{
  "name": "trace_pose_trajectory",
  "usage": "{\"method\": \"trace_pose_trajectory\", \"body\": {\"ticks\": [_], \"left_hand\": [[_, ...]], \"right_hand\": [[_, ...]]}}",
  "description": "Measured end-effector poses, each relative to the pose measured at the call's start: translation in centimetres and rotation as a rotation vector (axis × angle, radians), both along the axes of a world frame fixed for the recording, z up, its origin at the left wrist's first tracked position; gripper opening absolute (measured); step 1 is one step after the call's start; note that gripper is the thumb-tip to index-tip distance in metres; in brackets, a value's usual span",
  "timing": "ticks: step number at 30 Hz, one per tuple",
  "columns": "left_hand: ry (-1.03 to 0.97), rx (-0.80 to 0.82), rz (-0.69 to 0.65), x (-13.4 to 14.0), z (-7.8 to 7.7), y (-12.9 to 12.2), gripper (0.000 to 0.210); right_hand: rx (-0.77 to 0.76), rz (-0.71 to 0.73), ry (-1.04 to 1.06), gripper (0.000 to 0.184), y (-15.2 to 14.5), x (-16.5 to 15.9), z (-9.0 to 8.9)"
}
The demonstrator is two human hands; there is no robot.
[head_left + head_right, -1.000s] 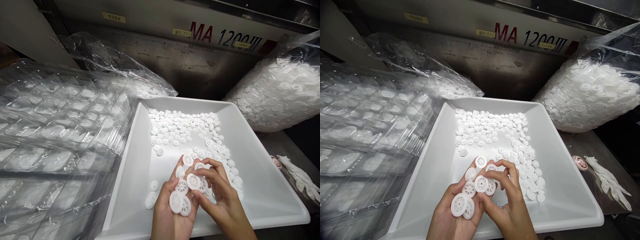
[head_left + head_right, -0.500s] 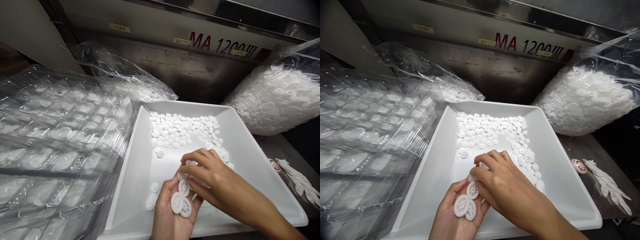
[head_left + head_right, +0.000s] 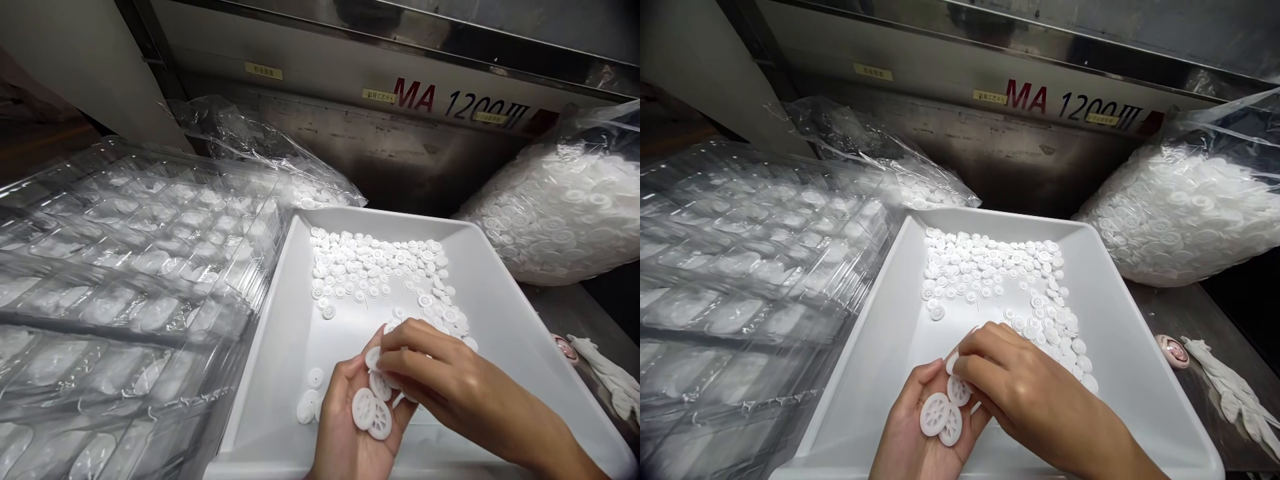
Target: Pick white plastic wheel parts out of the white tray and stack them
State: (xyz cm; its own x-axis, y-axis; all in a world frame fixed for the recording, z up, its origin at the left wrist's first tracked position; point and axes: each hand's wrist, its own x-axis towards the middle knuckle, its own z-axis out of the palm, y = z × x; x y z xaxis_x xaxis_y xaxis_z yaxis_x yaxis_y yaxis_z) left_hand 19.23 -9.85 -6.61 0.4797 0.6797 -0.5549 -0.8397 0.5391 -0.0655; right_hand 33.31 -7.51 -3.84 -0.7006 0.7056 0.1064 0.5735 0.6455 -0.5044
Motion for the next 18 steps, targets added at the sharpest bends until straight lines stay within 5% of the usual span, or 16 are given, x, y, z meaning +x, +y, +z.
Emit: {"method": "trace_pose_trajectory", "body": {"ticks": [7,18], "left_hand": [[-0.073,0.009,0.000,-0.1,0.2,0.1,0.037],[-0.103,-0.079,0.024,0.0,0.2,-0.1,0.038]], "right_hand": [[0.313,-0.063,0.048,0.021,-1.6,0.3,-1.3],[0.456,-0.168,0.097,0.022,-2.3,0.2,-2.5]]}}
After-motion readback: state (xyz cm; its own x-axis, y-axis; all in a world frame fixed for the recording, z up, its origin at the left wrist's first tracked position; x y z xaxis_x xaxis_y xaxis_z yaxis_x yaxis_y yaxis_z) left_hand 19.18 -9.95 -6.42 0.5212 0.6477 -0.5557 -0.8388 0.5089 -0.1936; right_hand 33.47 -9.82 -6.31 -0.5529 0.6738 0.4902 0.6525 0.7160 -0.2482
